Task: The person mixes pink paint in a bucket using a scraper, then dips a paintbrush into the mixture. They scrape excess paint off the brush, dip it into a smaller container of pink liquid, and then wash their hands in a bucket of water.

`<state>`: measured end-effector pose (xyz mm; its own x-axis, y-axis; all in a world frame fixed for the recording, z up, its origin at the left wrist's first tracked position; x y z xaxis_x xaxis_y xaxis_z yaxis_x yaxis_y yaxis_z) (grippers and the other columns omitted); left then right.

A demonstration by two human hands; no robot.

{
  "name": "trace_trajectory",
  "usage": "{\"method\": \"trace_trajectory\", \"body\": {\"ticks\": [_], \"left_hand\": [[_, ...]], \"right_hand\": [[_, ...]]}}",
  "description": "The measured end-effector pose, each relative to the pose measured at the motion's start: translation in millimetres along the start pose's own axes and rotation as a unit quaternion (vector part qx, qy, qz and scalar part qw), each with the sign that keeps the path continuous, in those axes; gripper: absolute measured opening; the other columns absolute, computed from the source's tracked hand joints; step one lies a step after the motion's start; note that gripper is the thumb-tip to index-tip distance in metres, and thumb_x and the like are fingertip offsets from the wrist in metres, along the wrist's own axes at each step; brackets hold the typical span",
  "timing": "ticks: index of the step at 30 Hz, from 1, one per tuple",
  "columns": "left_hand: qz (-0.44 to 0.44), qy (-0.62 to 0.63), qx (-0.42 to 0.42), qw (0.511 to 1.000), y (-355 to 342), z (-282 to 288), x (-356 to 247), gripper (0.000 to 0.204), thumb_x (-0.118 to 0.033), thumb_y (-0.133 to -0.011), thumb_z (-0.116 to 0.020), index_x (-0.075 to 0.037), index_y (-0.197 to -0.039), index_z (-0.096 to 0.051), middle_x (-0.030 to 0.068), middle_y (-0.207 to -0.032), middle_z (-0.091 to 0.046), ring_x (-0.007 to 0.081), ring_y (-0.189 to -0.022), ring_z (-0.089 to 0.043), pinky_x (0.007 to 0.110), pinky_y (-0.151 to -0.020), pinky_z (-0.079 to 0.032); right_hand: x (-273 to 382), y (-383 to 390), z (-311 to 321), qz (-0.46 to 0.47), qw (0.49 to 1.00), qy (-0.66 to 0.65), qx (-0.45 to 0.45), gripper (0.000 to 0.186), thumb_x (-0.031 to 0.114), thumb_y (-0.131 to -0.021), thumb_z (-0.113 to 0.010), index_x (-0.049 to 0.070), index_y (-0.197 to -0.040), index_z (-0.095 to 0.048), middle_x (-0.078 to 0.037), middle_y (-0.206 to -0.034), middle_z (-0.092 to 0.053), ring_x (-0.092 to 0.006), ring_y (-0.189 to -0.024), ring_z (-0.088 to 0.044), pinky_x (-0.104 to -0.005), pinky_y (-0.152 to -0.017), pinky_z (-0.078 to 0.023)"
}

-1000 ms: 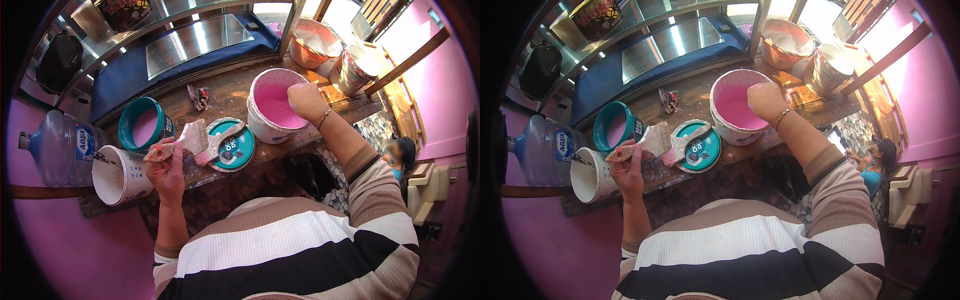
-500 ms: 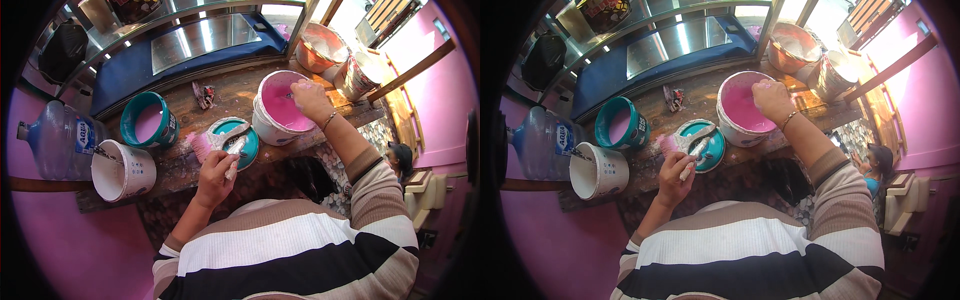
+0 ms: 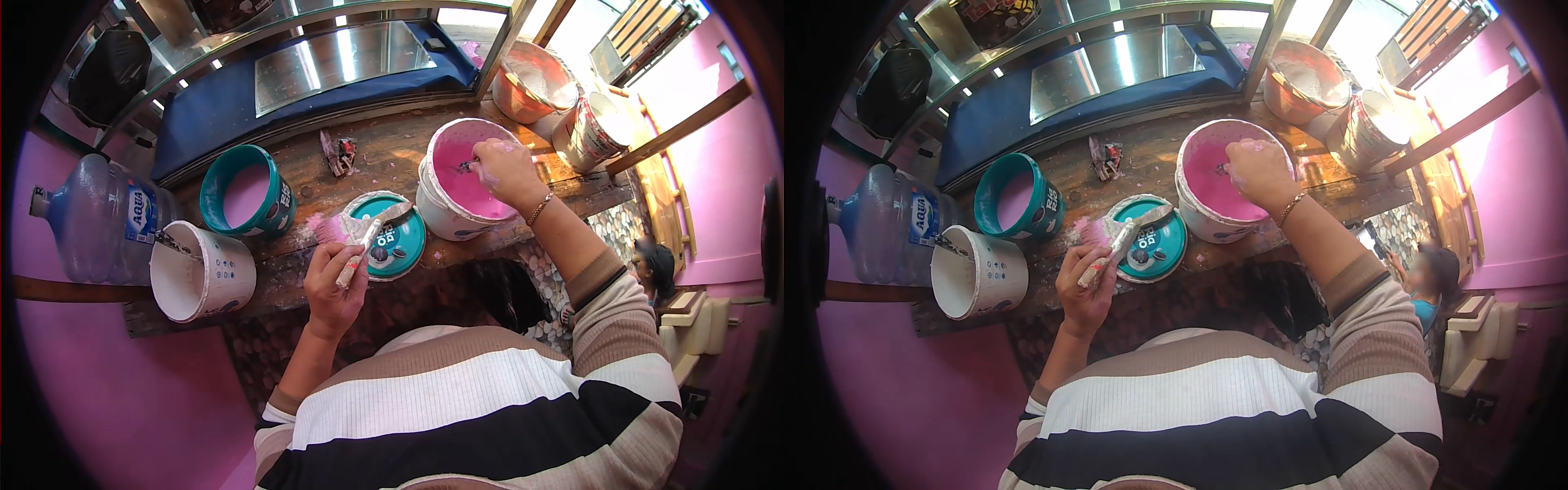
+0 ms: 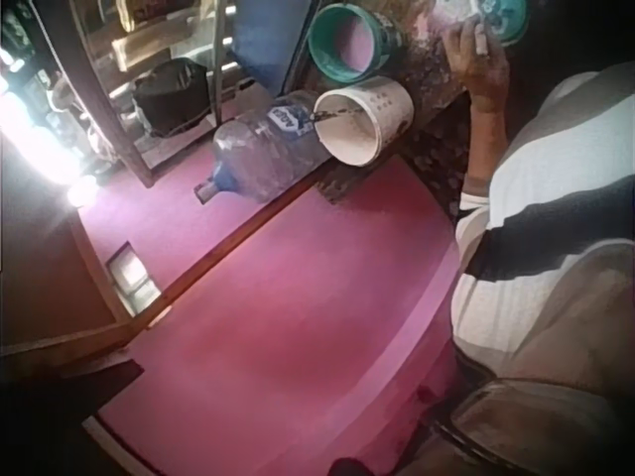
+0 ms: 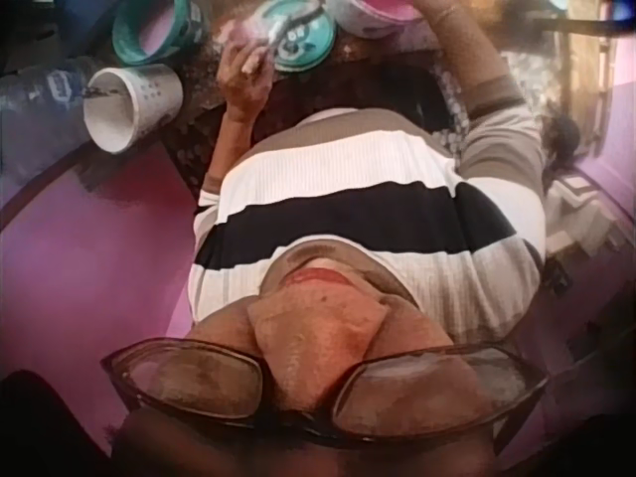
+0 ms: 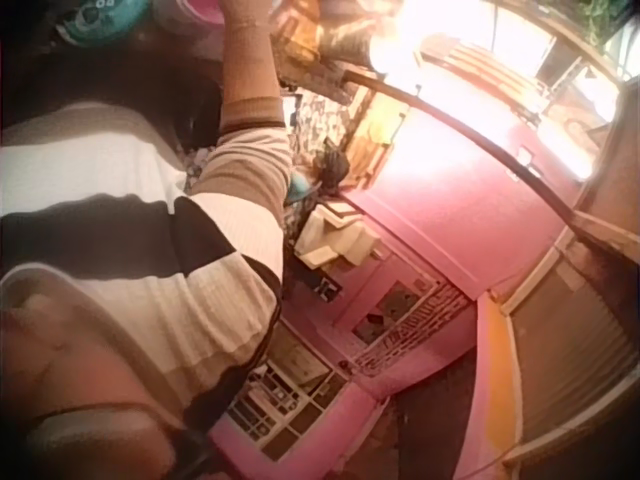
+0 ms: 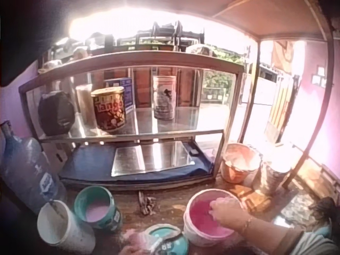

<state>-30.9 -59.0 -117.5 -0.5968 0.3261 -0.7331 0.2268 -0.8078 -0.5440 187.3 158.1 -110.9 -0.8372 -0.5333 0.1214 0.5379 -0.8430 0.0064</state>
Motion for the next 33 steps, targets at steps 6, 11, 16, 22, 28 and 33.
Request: {"method": "trace_trajectory", "body": {"ticks": [6,11,16,22,28,33], "left_hand": [[0.017,0.003,0.005,1.0,3,-2,0,0.023,0.005,-0.075,-0.069,0.0,-0.097,-0.067,0.0117,-0.086,-0.059,0.0232,-0.075,-0.059,0.03,-0.067,-0.049],[0.023,0.007,0.005,1.0,6,-1,3,0.023,0.005,-0.075,-0.069,0.0,-0.097,-0.067,0.0114,-0.086,-0.059,0.0229,-0.076,-0.059,0.03,-0.067,-0.049],[0.025,0.01,0.002,1.0,6,2,5,0.023,0.005,-0.075,-0.069,-0.001,-0.097,-0.067,0.0114,-0.087,-0.059,0.023,-0.076,-0.06,0.03,-0.067,-0.049],[0.031,0.015,-0.002,0.999,7,5,11,0.022,0.005,-0.074,-0.069,-0.001,-0.096,-0.068,0.0118,-0.086,-0.06,0.0229,-0.075,-0.061,0.03,-0.067,-0.049],[0.035,0.01,0.003,0.999,7,6,11,0.022,0.005,-0.074,-0.07,-0.001,-0.095,-0.068,0.0116,-0.086,-0.06,0.0227,-0.075,-0.061,0.03,-0.067,-0.049],[0.031,0.019,0.014,0.999,6,3,7,0.022,0.005,-0.074,-0.07,-0.001,-0.095,-0.068,0.0111,-0.085,-0.06,0.0223,-0.075,-0.061,0.029,-0.066,-0.049]], "right_hand": [[-20,2,-2,0.01,0.987,0.162,0.009,0.017,0.021,-0.076,-0.064,0.005,-0.081,-0.066,-0.017,-0.084,-0.066,-0.0321,-0.082,-0.065,-0.044,-0.074,-0.049],[-4,30,6,0.053,0.989,0.074,0.114,0.014,0.018,-0.076,-0.061,0.006,-0.077,-0.068,-0.015,-0.079,-0.067,-0.033,-0.078,-0.066,-0.042,-0.07,-0.051],[-13,51,44,-0.004,0.992,-0.097,0.08,0.021,0.023,-0.077,-0.067,0.004,-0.084,-0.069,-0.015,-0.077,-0.065,-0.0299,-0.076,-0.063,-0.0389,-0.069,-0.049],[-19,97,103,-0.103,0.965,-0.236,-0.053,0.02,0.017,-0.083,-0.068,-0.001,-0.092,-0.066,-0.007,-0.075,-0.062,-0.0128,-0.072,-0.056,-0.028,-0.068,-0.045],[-9,138,131,-0.067,0.931,-0.255,-0.253,0.018,0.008,-0.086,-0.067,-0.003,-0.099,-0.064,-0.01,-0.087,-0.065,-0.0147,-0.079,-0.059,-0.0283,-0.072,-0.047],[-9,157,97,-0.083,0.939,-0.152,-0.297,0.015,0.007,-0.085,-0.067,0.0,-0.097,-0.064,-0.011,-0.081,-0.06,-0.0249,-0.073,-0.06,-0.0331,-0.066,-0.047]]}}
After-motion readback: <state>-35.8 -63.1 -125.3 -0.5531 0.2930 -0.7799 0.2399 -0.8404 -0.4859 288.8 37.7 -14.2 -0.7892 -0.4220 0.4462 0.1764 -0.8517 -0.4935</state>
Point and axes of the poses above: each hand's wrist, its own y-axis away from the middle knuckle, its own z-axis out of the back of the hand, x = y × z, the point moved 7 cm from there along -y, towards the middle knuckle
